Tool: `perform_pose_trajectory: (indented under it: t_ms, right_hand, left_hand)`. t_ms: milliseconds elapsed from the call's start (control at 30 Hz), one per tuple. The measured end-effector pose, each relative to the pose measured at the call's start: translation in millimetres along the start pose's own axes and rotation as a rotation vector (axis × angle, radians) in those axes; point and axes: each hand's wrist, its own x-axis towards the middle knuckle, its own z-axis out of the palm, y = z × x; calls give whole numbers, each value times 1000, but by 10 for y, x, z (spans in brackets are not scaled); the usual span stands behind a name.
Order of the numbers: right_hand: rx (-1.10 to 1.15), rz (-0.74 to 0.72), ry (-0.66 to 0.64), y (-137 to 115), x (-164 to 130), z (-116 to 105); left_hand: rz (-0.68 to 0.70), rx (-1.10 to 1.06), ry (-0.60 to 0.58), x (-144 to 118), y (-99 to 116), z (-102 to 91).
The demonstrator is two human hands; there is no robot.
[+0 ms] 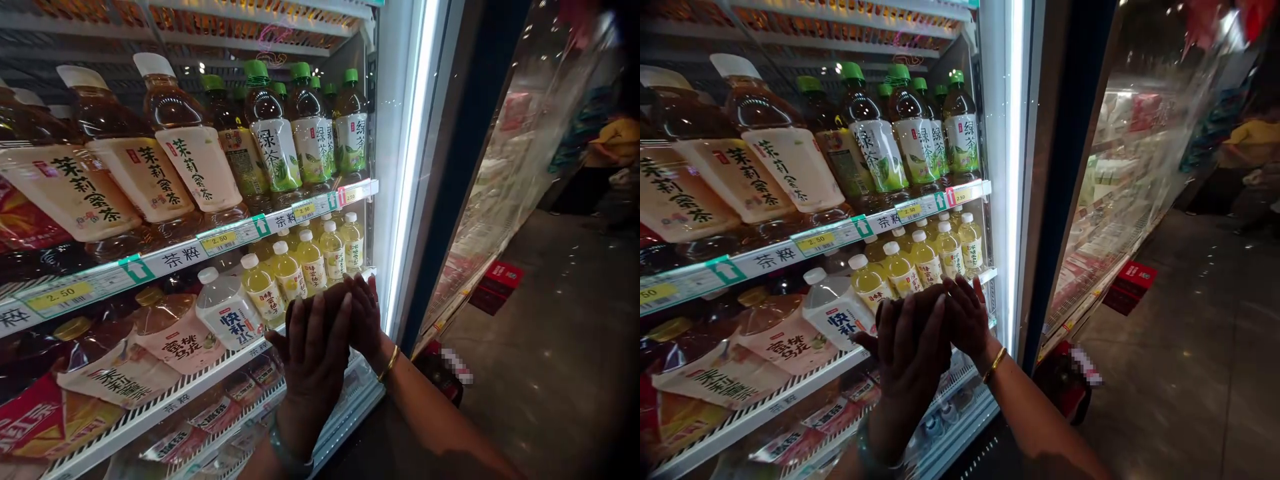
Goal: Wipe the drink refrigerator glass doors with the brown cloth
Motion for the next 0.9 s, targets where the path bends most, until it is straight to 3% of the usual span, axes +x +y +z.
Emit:
perform_pose_trajectory:
  t_ms: [133, 233, 433, 533, 700, 800, 900]
  right_hand:
    - [2, -20, -19, 6, 2, -4]
    - [26, -26, -29, 11, 28, -30]
    - [43, -134, -123, 234, 157, -184]
    - [104, -201, -165, 393, 210, -253]
    - [158, -209, -209, 561, 225, -316]
    - [180, -218, -215, 629, 228, -355]
    - [203, -173, -201, 721, 230, -377]
  left_hand:
    - [16, -16, -124, -377, 4, 45]
    - [37, 20, -115, -572, -64, 7]
    - [90, 93, -104, -263, -19, -21]
    - [-70, 148, -74, -150, 149, 117]
    - [-132, 209, -47, -322, 436, 415]
    - [-122, 204, -57, -395, 513, 480]
    - [-104, 198, -82, -261, 528, 481]
